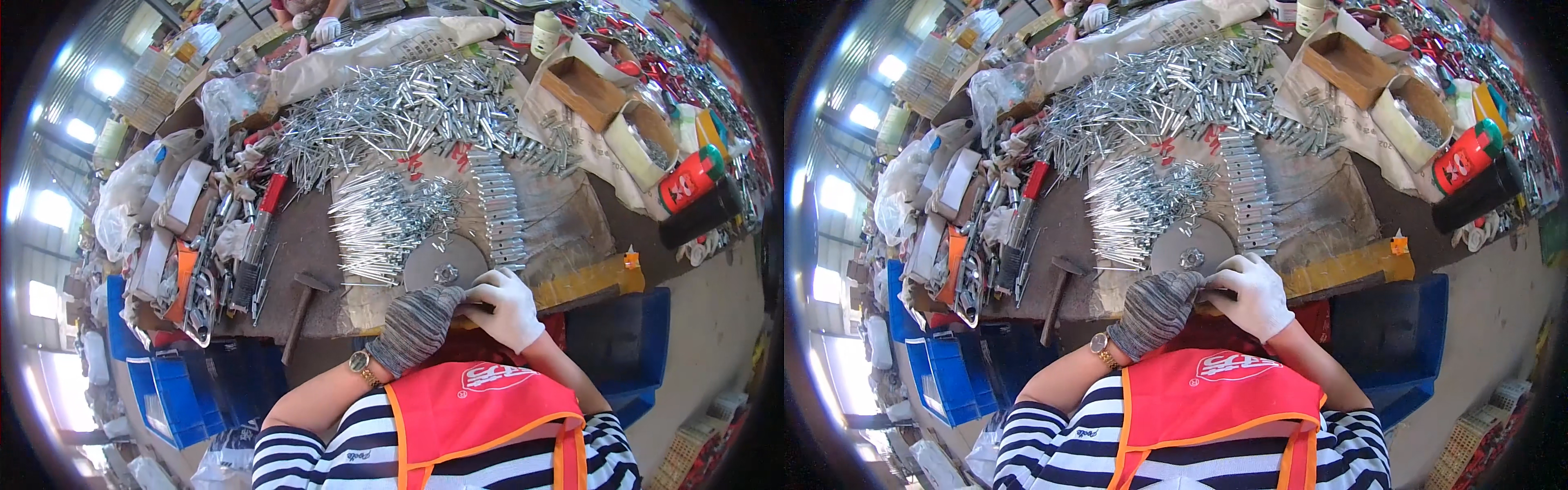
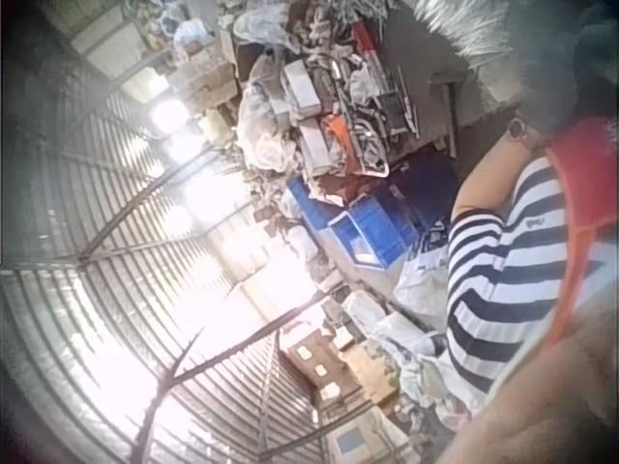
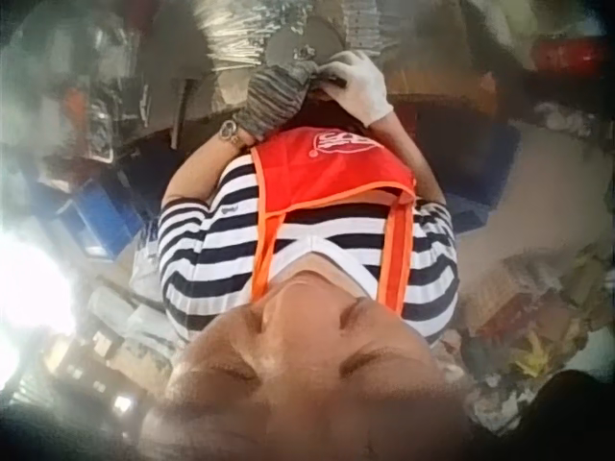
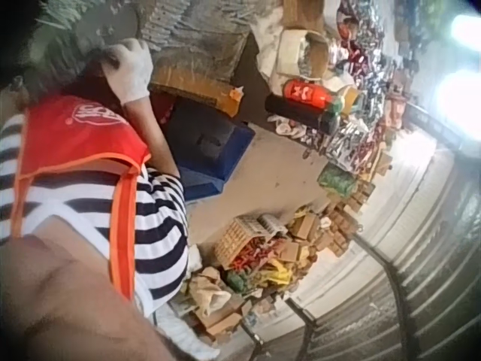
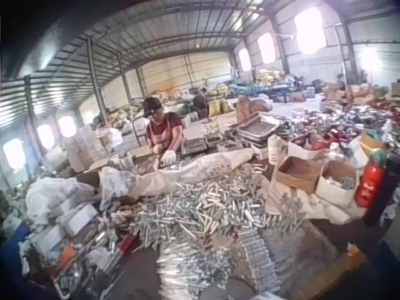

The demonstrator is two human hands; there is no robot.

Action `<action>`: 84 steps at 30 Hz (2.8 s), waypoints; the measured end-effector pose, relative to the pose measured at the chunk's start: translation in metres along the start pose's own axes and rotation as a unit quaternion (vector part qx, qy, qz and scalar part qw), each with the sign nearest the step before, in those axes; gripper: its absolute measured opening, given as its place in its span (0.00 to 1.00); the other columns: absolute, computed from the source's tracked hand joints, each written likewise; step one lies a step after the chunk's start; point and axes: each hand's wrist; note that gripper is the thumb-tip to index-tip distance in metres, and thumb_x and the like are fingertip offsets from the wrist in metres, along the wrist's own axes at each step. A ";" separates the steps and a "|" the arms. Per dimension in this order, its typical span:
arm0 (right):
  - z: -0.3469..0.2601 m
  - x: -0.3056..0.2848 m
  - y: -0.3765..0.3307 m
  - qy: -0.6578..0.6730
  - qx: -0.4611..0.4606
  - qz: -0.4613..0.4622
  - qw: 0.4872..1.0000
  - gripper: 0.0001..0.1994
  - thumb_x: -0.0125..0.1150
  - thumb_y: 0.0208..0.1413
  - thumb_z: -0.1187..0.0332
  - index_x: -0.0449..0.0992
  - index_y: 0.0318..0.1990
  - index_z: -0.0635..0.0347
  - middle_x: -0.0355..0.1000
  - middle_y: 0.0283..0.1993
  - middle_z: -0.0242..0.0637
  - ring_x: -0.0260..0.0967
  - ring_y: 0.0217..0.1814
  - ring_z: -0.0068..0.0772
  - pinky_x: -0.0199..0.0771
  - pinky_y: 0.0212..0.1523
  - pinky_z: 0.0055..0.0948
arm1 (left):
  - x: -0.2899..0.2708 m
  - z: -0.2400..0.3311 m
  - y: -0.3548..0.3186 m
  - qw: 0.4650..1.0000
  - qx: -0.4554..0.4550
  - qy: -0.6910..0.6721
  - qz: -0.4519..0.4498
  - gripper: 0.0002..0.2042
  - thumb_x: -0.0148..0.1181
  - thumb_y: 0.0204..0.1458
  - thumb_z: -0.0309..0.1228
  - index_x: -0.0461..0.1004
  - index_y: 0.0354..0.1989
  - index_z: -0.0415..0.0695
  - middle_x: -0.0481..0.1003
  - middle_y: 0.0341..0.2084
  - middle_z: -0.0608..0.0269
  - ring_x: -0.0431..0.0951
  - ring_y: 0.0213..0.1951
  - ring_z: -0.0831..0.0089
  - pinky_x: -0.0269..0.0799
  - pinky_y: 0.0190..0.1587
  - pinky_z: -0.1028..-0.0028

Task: The person puts on gloves, assembles thin metal rods into metal sleeves using a round fixture, and places the finished pieces into a blue bin.

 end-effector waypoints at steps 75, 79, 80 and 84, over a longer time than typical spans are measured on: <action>-0.008 -0.006 0.009 -0.097 -0.115 0.001 0.989 0.10 0.72 0.47 0.67 0.84 0.39 0.43 0.73 0.40 0.27 0.71 0.37 0.38 0.75 0.38 0.37 | -0.064 -0.084 -0.086 0.920 -0.294 0.202 0.164 0.22 0.55 0.60 0.25 0.75 0.64 0.54 0.77 0.44 0.56 0.78 0.46 0.55 0.74 0.51 0.60; -0.014 -0.006 0.021 -0.121 -0.136 -0.023 0.983 0.06 0.72 0.47 0.66 0.83 0.35 0.45 0.72 0.39 0.29 0.71 0.36 0.38 0.75 0.35 0.35 | -0.053 -0.136 -0.120 0.880 -0.361 0.274 0.144 0.21 0.58 0.58 0.26 0.77 0.61 0.52 0.75 0.45 0.54 0.75 0.48 0.54 0.70 0.54 0.57; -0.015 -0.005 0.023 -0.122 -0.136 -0.023 0.983 0.06 0.72 0.47 0.66 0.83 0.35 0.45 0.72 0.39 0.29 0.71 0.36 0.38 0.75 0.35 0.35 | -0.054 -0.132 -0.116 0.880 -0.361 0.273 0.145 0.21 0.58 0.58 0.26 0.77 0.61 0.52 0.75 0.45 0.54 0.75 0.48 0.54 0.70 0.54 0.57; -0.021 0.000 0.031 -0.171 -0.098 -0.078 0.977 0.07 0.69 0.48 0.64 0.79 0.35 0.49 0.69 0.37 0.33 0.73 0.41 0.40 0.78 0.34 0.38 | -0.060 -0.092 -0.085 0.936 -0.165 0.266 0.161 0.18 0.62 0.54 0.28 0.80 0.54 0.52 0.76 0.43 0.55 0.76 0.47 0.54 0.70 0.52 0.56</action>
Point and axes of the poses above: each hand's wrist, its own y-axis towards the middle knuckle, its own x-axis out of the palm, z = x × y
